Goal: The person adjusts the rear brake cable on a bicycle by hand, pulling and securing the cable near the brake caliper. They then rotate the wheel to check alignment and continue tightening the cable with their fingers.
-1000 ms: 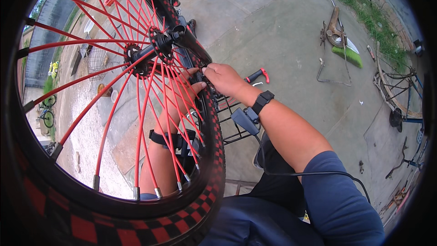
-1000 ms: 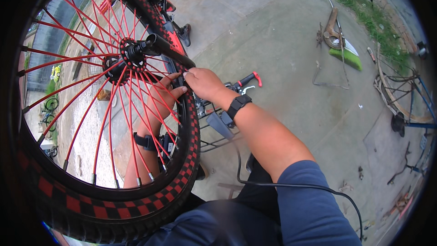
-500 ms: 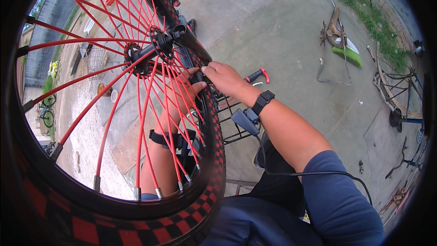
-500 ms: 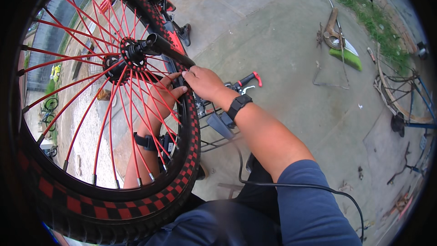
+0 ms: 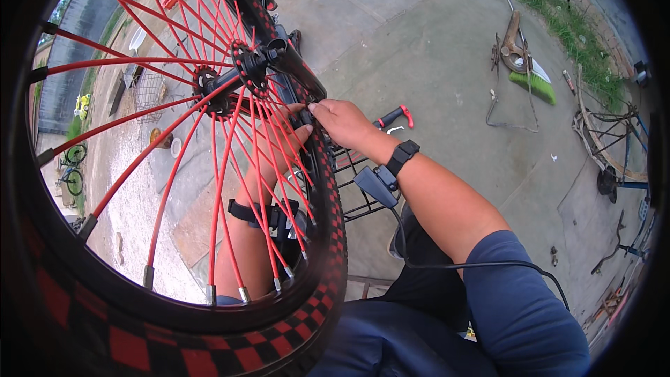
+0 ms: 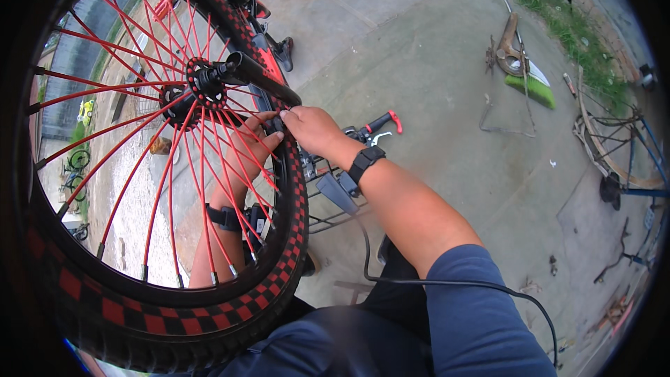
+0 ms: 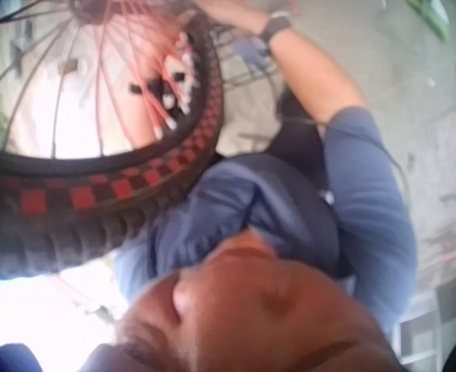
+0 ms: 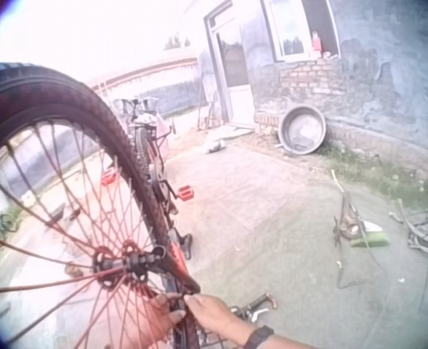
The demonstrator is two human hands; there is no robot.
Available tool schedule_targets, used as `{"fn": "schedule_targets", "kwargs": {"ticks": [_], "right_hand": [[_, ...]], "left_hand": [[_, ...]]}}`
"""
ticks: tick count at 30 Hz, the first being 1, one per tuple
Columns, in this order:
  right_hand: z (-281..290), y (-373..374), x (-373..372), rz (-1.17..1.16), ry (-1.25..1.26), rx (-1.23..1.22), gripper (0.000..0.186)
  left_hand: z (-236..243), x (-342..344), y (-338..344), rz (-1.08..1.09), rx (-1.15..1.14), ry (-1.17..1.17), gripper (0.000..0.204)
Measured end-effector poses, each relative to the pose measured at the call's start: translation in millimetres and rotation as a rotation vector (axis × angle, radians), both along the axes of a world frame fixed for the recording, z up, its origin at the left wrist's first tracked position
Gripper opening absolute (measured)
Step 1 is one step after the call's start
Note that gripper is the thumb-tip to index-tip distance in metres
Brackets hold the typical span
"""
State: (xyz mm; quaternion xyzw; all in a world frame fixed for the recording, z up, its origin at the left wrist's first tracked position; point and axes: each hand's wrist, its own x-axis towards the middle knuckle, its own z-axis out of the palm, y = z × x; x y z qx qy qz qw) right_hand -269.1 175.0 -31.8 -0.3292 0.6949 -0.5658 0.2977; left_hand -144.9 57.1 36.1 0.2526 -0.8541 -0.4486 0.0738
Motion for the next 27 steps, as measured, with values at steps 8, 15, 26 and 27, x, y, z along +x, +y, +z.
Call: {"fn": "schedule_targets", "kwargs": {"ticks": [8,15,26,27], "right_hand": [[-1.1,-3.5,0.9,-0.003,-0.020,-0.007,0.045],[-1.1,-0.4,-1.3,-0.039,-0.063,0.036,0.043],[-6.9,2.3,-5.7,-0.053,-0.123,0.008,0.042],[-2.3,-3.2,0.5,-0.031,-0.139,0.009,0.042]], "left_hand": [[-4.7,2.4,-1.3,0.012,0.020,0.051,0.039],[1.5,0.0,1.0,0.021,-0.083,-0.025,0.040],[-1.7,-9.9,6.2,0.011,-0.139,-0.067,0.041],[6.2,-2.0,4.3,0.030,-0.165,-0.093,0.041]]}}
